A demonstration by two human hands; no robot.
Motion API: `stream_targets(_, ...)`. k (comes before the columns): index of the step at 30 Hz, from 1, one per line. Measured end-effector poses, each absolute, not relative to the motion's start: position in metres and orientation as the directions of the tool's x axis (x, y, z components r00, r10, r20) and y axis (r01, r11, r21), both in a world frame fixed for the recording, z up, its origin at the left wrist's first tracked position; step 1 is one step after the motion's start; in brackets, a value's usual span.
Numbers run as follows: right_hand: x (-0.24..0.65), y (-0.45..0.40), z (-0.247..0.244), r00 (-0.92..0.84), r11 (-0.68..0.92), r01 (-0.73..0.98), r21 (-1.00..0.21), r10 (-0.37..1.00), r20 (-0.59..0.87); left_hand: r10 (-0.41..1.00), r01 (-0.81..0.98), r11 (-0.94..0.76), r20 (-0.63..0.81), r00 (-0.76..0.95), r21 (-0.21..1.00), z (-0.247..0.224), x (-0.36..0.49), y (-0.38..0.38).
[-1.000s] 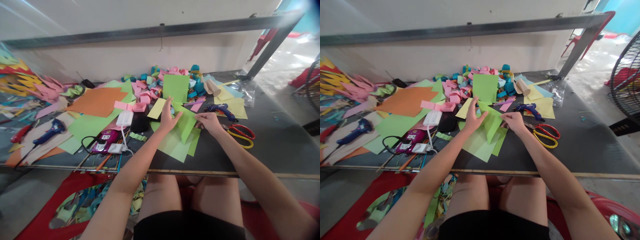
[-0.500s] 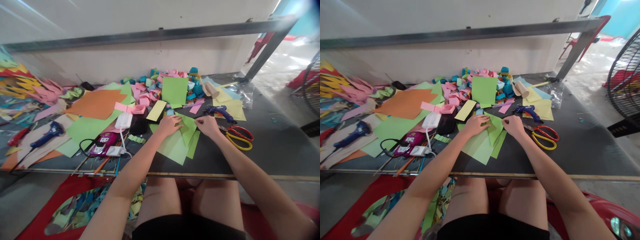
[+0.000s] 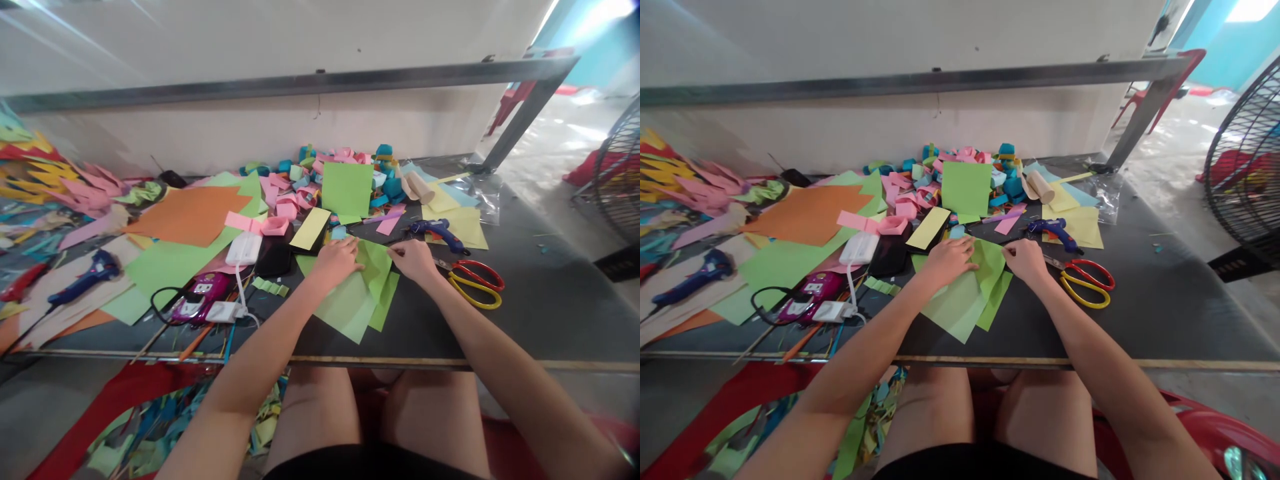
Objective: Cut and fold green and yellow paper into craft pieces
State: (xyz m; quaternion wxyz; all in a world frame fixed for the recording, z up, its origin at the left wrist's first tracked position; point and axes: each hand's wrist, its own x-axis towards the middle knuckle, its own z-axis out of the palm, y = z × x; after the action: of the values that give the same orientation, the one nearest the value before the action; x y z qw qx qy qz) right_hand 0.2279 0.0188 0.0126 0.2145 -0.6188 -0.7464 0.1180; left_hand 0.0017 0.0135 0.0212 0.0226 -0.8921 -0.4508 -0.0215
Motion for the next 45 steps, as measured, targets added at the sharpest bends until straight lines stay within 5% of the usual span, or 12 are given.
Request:
stream_targets(8,0.227,0.014,0.022,-0.123,0.165,0.922,-0.349,0.982,0.142,0.701,0.705,-0.695,0.082,0.708,-0.142,0.028,0.010,0.001)
stream_targets(19,0.231,0.019,0.020,-0.071,0.121,0.949,-0.291,0.982,0.178,0.590,0.563,-0.765,-0.010,0.808,0.312,0.020,-0.005,0.015)
stream_targets(26,0.232,0.020,0.019,-0.072,0.121,0.947,-0.296,0.983,0.171,0.592,0.609,-0.676,-0.187,0.784,0.415,0.033,-0.005,0.006)
stream_targets(32,0.230,0.017,0.021,-0.093,0.144,0.951,-0.272,0.977,0.192,0.568,0.576,-0.784,-0.108,0.816,0.232,0.038,0.010,-0.011)
stream_targets(40,0.227,0.015,0.027,-0.104,0.143,0.950,-0.278,0.983,0.151,0.329,0.329,-0.938,0.019,0.944,-0.107,0.033,0.032,-0.035)
stream_targets(45,0.227,0.016,0.027,-0.100,0.138,0.951,-0.276,0.984,0.145,0.250,0.262,-0.948,0.087,0.964,-0.180,0.024,0.040,-0.043)
